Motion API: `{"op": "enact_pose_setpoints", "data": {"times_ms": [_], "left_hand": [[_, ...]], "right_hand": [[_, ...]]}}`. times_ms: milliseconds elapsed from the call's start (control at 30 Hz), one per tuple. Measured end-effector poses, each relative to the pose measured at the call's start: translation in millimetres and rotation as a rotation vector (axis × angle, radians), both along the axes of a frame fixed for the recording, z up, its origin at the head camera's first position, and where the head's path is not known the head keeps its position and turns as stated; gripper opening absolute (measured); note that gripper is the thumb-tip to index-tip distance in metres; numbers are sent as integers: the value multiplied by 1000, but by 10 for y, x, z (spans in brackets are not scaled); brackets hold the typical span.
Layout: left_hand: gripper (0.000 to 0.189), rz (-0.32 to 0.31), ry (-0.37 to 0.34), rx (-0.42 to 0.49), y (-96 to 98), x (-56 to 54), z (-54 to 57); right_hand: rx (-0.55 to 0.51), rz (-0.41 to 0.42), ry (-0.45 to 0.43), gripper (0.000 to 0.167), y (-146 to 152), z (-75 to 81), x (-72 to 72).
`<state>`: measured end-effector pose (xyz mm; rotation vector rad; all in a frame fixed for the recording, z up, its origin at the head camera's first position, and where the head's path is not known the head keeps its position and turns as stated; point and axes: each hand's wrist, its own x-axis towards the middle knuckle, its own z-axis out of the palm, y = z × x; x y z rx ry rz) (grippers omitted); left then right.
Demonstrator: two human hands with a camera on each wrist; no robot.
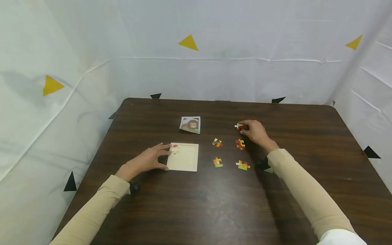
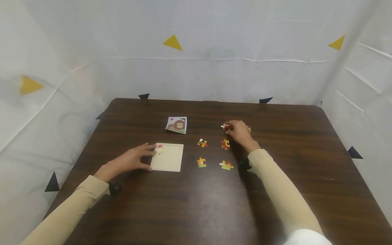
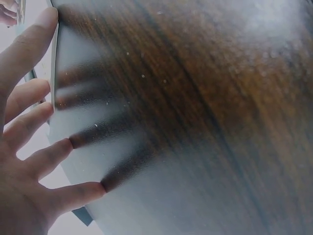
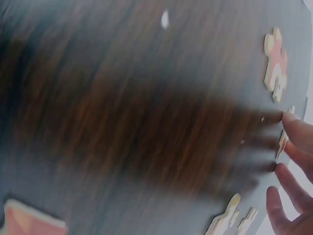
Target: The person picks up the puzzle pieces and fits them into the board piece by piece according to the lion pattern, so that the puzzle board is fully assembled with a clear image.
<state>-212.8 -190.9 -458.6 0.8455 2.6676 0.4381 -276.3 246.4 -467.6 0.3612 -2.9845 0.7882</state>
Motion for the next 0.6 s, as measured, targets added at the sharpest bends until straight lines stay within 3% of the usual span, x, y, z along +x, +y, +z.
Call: {"op": "enact_pose_setpoints", "data": {"times_ms": [267,600], "left_hand": [[72,9,-10,-8,21,-4,17],[74,-4,0,-6,17,1,-3]], "right_hand": [[-41,8,18,39,33,-14,-8],[-20,43,141,31,49,-105,-16]]}}
